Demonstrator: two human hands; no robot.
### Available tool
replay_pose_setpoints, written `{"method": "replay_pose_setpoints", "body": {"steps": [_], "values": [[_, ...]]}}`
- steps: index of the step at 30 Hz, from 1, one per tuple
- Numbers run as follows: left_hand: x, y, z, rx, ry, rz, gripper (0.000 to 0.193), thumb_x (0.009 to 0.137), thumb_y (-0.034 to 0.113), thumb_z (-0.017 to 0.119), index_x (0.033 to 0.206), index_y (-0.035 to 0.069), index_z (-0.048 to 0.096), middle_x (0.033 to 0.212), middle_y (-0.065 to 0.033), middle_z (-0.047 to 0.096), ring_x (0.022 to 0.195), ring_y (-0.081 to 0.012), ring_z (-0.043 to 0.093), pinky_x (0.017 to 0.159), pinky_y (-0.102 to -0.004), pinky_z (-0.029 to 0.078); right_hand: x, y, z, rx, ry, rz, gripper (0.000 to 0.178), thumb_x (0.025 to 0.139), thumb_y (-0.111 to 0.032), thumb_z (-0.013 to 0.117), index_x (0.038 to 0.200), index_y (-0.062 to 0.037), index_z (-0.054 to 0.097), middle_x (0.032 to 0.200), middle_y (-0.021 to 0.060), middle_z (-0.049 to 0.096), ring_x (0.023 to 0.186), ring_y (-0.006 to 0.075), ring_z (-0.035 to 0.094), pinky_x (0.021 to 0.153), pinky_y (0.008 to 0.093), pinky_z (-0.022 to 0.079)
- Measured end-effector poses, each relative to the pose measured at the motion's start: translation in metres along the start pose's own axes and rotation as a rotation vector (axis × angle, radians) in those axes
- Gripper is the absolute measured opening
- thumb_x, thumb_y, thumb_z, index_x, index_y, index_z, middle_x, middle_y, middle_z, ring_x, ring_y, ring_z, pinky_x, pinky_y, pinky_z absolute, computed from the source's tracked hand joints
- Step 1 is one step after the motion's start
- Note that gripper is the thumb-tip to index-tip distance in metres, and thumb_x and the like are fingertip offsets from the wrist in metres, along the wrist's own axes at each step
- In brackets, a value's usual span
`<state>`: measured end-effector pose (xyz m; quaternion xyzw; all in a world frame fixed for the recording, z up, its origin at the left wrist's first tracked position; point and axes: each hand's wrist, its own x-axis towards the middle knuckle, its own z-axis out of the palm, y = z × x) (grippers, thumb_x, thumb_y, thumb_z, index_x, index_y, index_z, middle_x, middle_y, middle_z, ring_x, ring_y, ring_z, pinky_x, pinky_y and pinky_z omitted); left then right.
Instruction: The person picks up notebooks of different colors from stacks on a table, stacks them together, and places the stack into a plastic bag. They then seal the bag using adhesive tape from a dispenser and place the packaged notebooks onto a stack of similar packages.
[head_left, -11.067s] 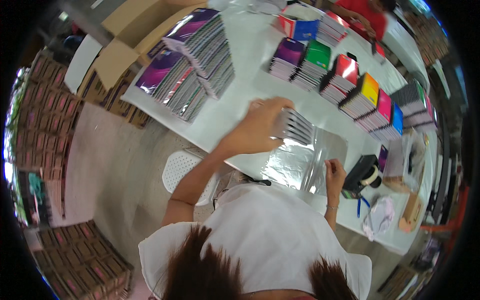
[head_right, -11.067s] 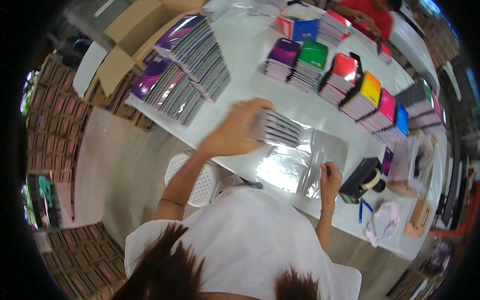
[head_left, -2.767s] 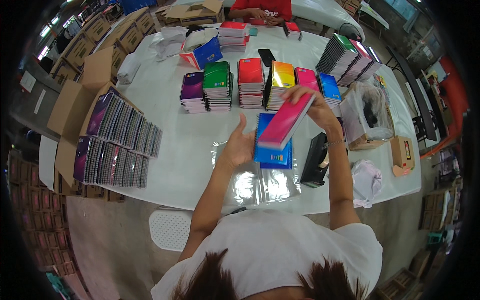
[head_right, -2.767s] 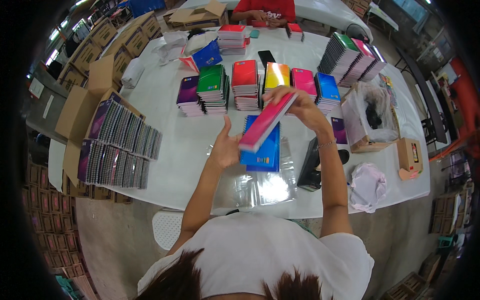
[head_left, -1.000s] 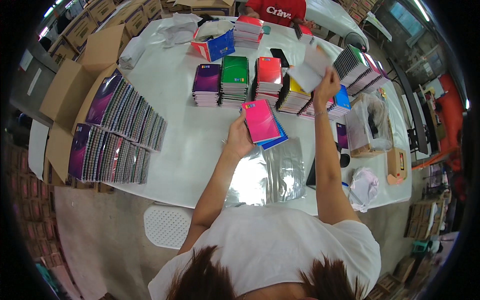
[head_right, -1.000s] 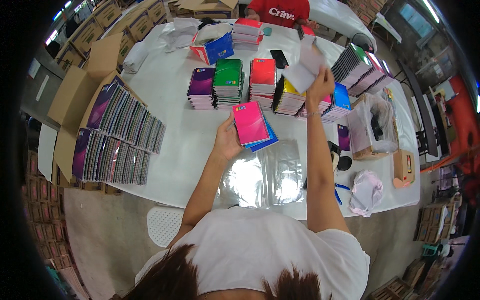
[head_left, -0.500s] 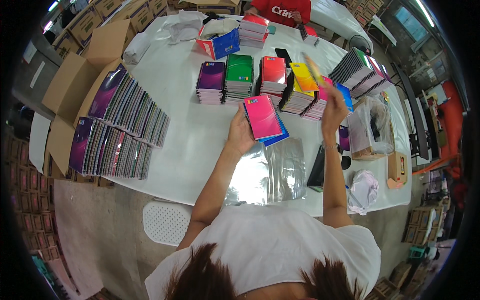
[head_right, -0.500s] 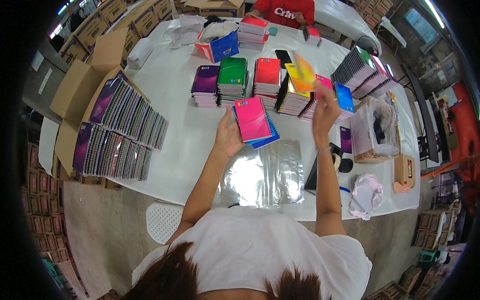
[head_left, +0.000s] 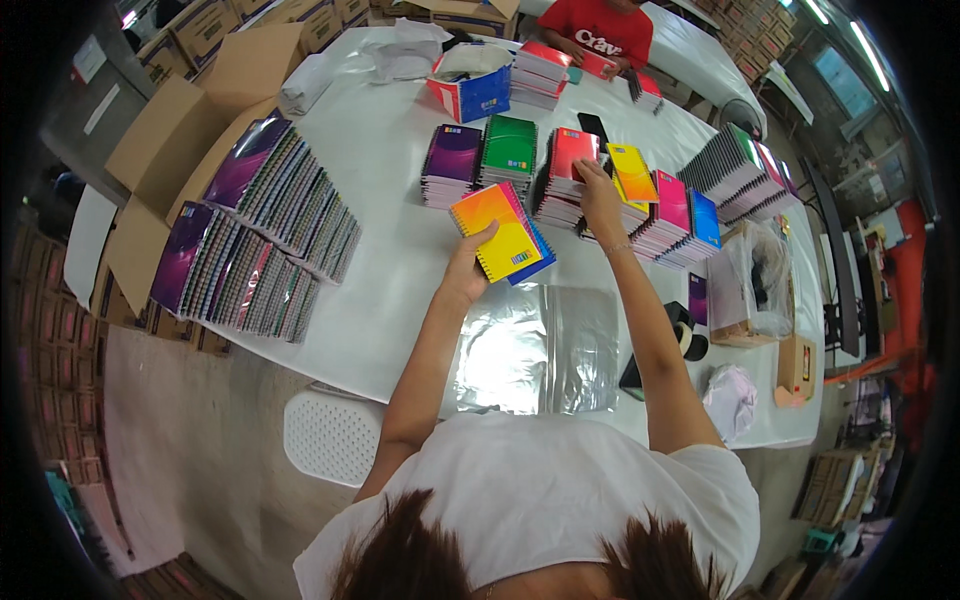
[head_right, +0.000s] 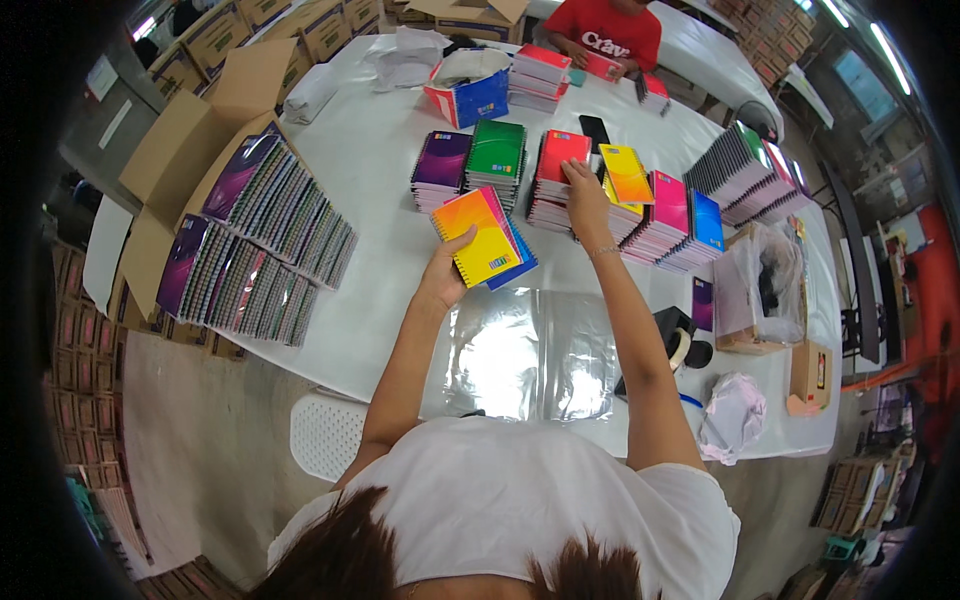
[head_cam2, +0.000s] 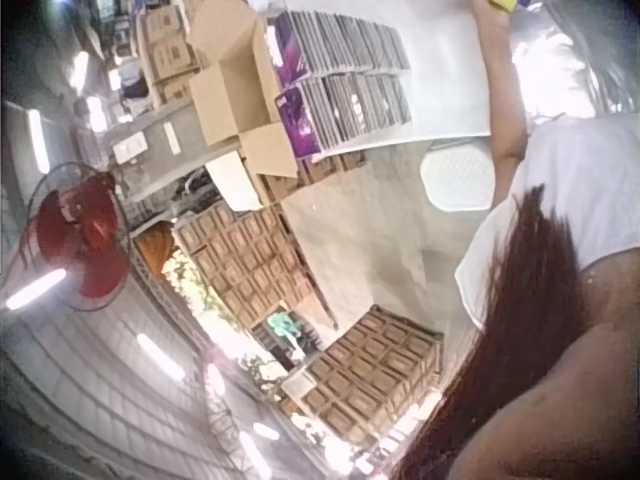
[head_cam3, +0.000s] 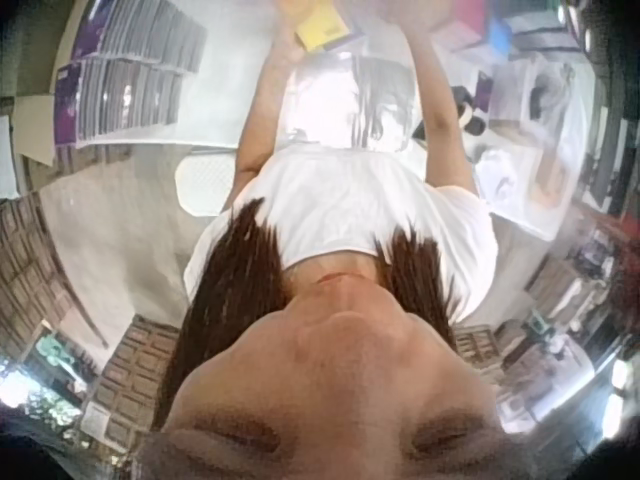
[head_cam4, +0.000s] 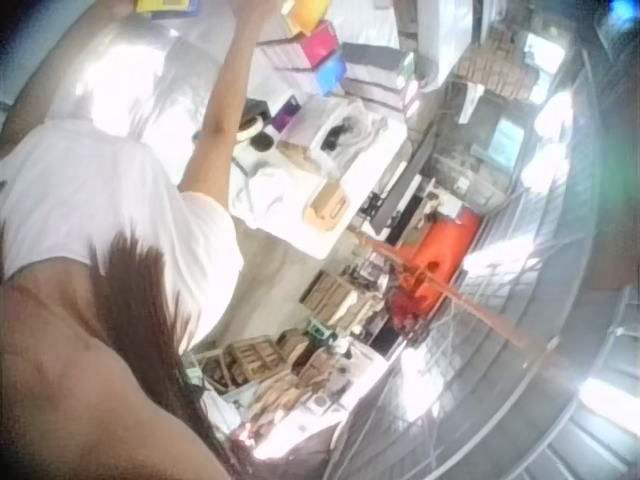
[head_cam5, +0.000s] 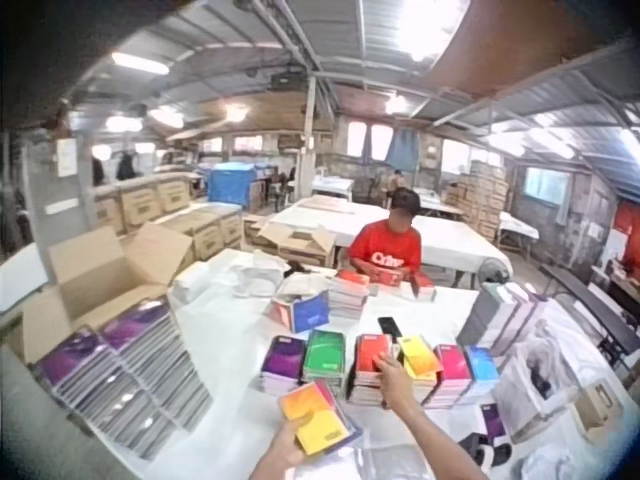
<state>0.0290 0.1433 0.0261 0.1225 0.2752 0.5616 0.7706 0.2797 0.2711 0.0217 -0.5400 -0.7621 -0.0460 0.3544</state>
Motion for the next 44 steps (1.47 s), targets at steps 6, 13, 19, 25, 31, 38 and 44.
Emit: {"method": "replay_pose_setpoints", "body": {"steps": [6,13,19,25,31,38,44], "values": [[-0.010,0.007,-0.003,-0.165,-0.102,-0.038,0.052,0.097,0.036,0.066,0.135,0.003,0.050,0.127,-0.0114,0.063,0.117,-0.0257,0.062,0.100,-0.0426,0.052,-0.023,-0.043,-0.042,0.263,0.107,0.069,0.038,0.088,0.004,0.061,0.125,-0.0025,0.066,0.119,0.0163,0.071,0.114,0.0355,0.066,0.101,0.0388,0.049],[0.002,-0.005,-0.022,-0.046,-0.104,0.007,0.049,0.096,0.025,0.067,0.136,0.003,0.050,0.129,-0.0135,0.061,0.117,-0.0270,0.063,0.102,-0.0440,0.052,-0.057,-0.123,-0.060,0.312,-0.310,-0.484,0.031,0.093,-0.014,0.065,0.124,-0.0117,0.068,0.125,0.0141,0.066,0.126,0.0290,0.057,0.109,0.0465,0.041],[-0.002,-0.001,-0.034,-0.072,0.044,0.006,0.049,0.091,0.014,0.071,0.134,0.003,0.050,0.127,-0.0130,0.062,0.116,-0.0264,0.063,0.101,-0.0437,0.053,0.024,-0.104,0.025,0.264,-0.060,-0.266,0.055,0.092,-0.034,0.069,0.139,-0.0090,0.055,0.141,0.0261,0.052,0.129,0.0449,0.049,0.111,0.0530,0.036],[-0.015,0.011,-0.041,-0.082,0.082,0.070,0.049,0.090,0.014,0.072,0.133,0.002,0.051,0.127,-0.0128,0.062,0.116,-0.0262,0.063,0.101,-0.0426,0.053,0.066,-0.071,0.078,0.110,-0.029,0.048,0.070,0.090,-0.041,0.071,0.145,-0.0075,0.044,0.128,0.0409,0.049,0.121,0.0558,0.047,0.103,0.0576,0.041],[-0.019,0.018,-0.051,-0.112,0.092,0.090,0.050,0.089,0.018,0.075,0.131,0.004,0.052,0.123,-0.0111,0.063,0.113,-0.0247,0.064,0.099,-0.0404,0.053,0.108,-0.066,0.085,0.070,-0.389,0.421,0.093,0.074,-0.032,0.085,0.148,-0.0104,0.033,0.125,0.0405,0.050,0.120,0.0550,0.047,0.098,0.0568,0.044],[-0.011,0.009,-0.038,-0.092,0.025,0.071,0.052,0.094,0.027,0.070,0.135,0.002,0.050,0.131,-0.0124,0.061,0.120,-0.0266,0.061,0.103,-0.0430,0.051,0.105,-0.055,0.056,0.543,-0.126,0.315,0.101,0.068,-0.008,0.089,0.153,-0.0126,0.034,0.107,0.0211,0.067,0.104,0.0334,0.062,0.096,0.0354,0.047],[-0.037,0.034,-0.031,-0.278,-0.236,-0.139,0.083,0.091,0.058,0.064,0.149,0.004,0.038,0.149,-0.0151,0.048,0.136,-0.0304,0.049,0.116,-0.0477,0.037,0.087,-0.116,-0.053,1.192,-0.536,0.249,0.115,0.070,-0.014,0.092,0.159,-0.0203,0.020,0.144,0.0242,0.046,0.105,0.0280,0.063,0.099,0.0325,0.047]]}}
